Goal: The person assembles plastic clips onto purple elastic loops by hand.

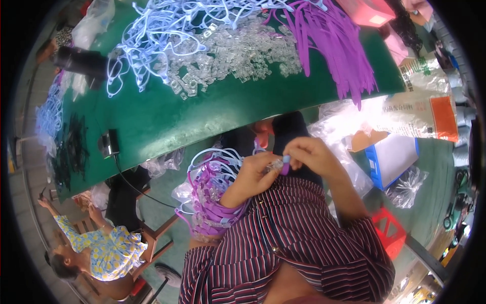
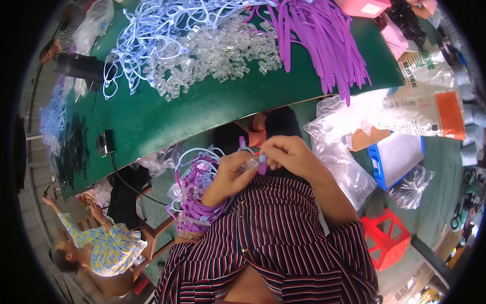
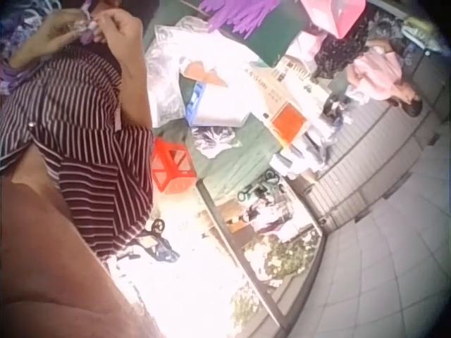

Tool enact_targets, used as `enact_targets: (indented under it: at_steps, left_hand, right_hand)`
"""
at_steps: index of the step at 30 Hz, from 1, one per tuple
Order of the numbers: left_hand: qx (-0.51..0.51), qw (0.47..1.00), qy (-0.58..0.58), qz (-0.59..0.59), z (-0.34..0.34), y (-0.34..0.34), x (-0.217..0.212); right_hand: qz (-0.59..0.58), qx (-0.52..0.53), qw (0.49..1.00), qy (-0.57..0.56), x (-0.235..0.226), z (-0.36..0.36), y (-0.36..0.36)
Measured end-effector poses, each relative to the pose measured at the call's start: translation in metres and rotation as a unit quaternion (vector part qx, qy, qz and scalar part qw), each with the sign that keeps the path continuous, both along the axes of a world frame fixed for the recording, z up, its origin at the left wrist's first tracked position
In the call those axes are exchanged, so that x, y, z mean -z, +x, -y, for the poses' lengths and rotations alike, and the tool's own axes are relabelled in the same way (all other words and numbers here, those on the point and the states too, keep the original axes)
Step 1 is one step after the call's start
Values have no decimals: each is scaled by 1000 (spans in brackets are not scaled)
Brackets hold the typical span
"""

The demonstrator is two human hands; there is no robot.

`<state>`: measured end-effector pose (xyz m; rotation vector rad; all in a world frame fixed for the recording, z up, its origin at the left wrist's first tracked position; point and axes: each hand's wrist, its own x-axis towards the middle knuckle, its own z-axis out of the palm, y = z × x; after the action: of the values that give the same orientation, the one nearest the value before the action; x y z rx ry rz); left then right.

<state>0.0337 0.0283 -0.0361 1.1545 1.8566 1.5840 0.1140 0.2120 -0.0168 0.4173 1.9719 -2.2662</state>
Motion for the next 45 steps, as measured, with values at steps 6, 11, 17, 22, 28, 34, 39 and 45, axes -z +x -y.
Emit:
enact_targets:
  at_steps: [6, 11, 17, 22, 28, 34, 39, 45]
  left_hand:
    - [79, 997, 8, 5, 1, -2, -7]
    - [86, 996, 11, 25, -3, -1, -6]
    - [22, 988, -10, 153, 5, 0, -4]
    - [-59, 971, 10, 232, 8, -3, 2]
    - [0, 981, -12, 193, -5, 0, -11]
    - [89, 975, 51, 199, 4, 4, -23]
    - [17, 973, -4, 231, -3, 1, -16]
    - [0, 967, -46, 250, -7, 0, -12]
  right_hand:
    - [84, -154, 981, -79, 0, -16, 5]
    - [47, -129, 990, -17, 5, -13, 7]
    - [-162, 177, 910, 340, 24, -28, -17]
    - [69, 46, 982, -167, 35, -13, -2]
    - [-67, 119, 973, -187, 25, 21, -4]
    - [-203, 400, 776, -443, -1, -69, -17]
    - [-117, 192, 969, -105, -21, -13, -11]
    - [-122, 16, 976, 177, 3, 12, -21]
